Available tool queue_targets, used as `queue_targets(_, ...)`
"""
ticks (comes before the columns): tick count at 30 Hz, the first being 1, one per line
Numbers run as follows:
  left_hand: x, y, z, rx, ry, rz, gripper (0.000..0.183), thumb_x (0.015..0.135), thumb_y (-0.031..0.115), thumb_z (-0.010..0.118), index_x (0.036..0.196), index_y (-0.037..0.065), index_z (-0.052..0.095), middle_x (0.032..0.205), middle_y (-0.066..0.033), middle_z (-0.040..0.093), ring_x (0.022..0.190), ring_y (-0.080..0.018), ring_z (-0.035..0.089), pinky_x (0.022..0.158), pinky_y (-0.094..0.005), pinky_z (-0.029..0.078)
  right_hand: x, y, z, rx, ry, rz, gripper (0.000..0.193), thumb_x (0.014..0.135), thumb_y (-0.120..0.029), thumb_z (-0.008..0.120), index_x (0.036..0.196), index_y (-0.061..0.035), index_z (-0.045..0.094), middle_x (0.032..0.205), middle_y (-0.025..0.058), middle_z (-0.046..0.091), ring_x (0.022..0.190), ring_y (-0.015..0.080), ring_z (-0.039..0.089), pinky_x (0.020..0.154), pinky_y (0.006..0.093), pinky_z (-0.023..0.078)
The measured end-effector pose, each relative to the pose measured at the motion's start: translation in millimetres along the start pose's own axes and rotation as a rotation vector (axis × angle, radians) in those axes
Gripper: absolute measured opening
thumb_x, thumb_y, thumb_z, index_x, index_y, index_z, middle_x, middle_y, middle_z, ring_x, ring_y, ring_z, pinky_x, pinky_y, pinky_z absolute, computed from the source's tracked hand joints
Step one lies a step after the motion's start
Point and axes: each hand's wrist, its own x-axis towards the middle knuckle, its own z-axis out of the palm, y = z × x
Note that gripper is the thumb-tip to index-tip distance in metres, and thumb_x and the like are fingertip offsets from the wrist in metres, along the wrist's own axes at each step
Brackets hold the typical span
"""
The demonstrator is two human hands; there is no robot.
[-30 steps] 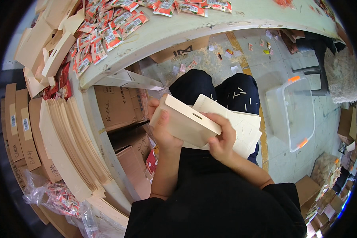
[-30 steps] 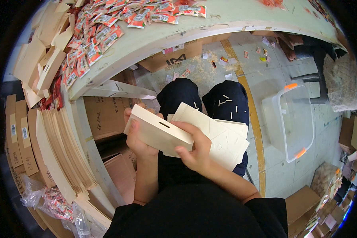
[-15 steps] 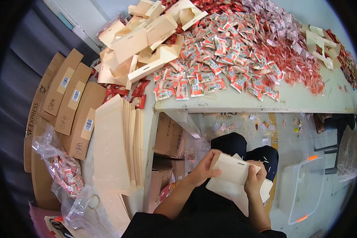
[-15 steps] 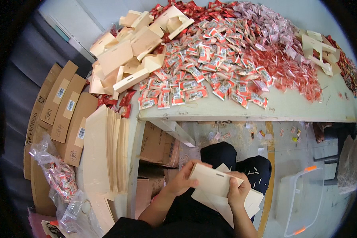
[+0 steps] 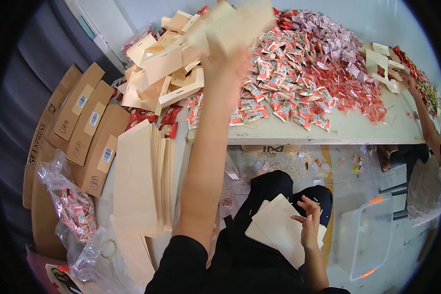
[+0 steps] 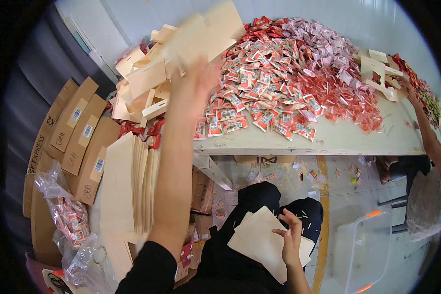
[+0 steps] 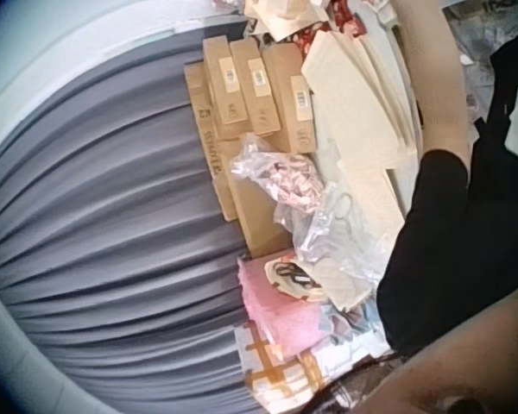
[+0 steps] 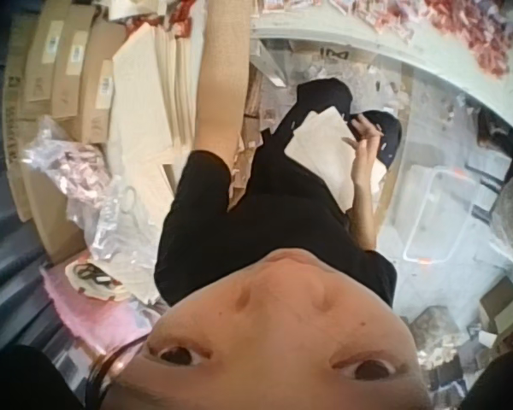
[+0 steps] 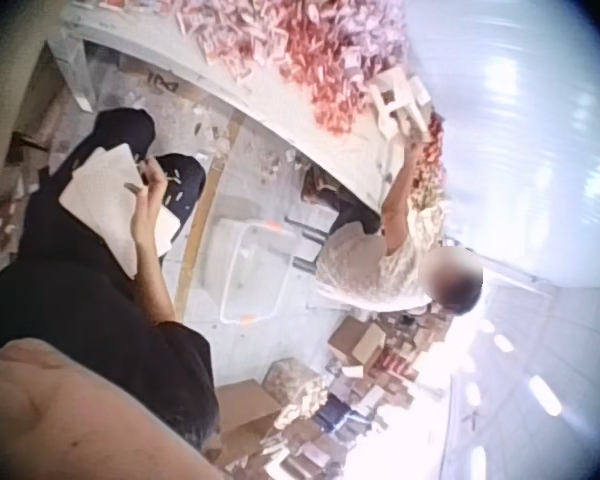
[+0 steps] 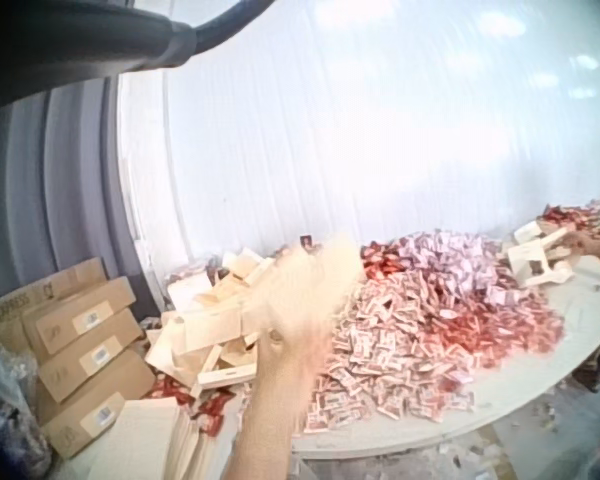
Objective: The person assembles cardboard gift boxes by folding the pre-cut flaps and sides together by hand, handling the boxes one at a time from a stack.
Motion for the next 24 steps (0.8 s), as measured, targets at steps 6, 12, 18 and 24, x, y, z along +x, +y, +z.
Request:
queue_targets(6,14.0,-13.3,33.4,0.057,0.130,-0.017,0.060,0.073,0.008,0.061,0.122,-0.002,0.029,0.123,-0.0171,0.035,0.105,-0.0278,0.048,0.089,-0.0342,0.040,-28.7,8.2,-41.5,-0.531,0.381,-0.202,0.036,0.081,-0.017,0.051,0.112,-0.0010,0.043,0.120,0.0148,0.041,0.108,0.0237,0.043,0.086,0.0345,0.040)
queue_targets(12,-162.9,-137.4,-62.2,0.582,-0.191,-0.330,0.035,0.077,0.013,0.058,0.108,0.001,0.048,0.109,-0.0128,0.052,0.102,-0.0220,0.050,0.088,-0.0329,0.038,-67.4,43.6,-118.7,-0.840,0.623,0.167,0.051,0.082,-0.011,0.052,0.127,0.0018,0.031,0.129,0.0188,0.035,0.119,0.0275,0.035,0.096,0.0342,0.030)
queue_targets(18,-294.3,-190.5,-96.7,0.718,-0.206,-0.504,0.046,0.083,0.018,0.050,0.121,-0.005,0.038,0.124,-0.0220,0.039,0.117,-0.0306,0.037,0.098,-0.0339,0.026,-86.3,61.2,-110.0,-0.557,0.398,0.434,0.053,0.086,-0.021,0.043,0.130,0.0024,0.025,0.132,0.0198,0.031,0.123,0.0260,0.029,0.100,0.0324,0.024)
queue_targets(24,-304.5,-184.2,-96.6,0.624,-0.414,-0.558,0.054,0.087,0.023,0.043,0.128,-0.007,0.025,0.131,-0.0237,0.029,0.123,-0.0313,0.028,0.101,-0.0346,0.020,-79.0,57.5,-86.6,-0.666,0.400,0.330,0.049,0.084,-0.019,0.043,0.127,0.0023,0.032,0.127,0.0199,0.039,0.118,0.0257,0.038,0.095,0.0318,0.030)
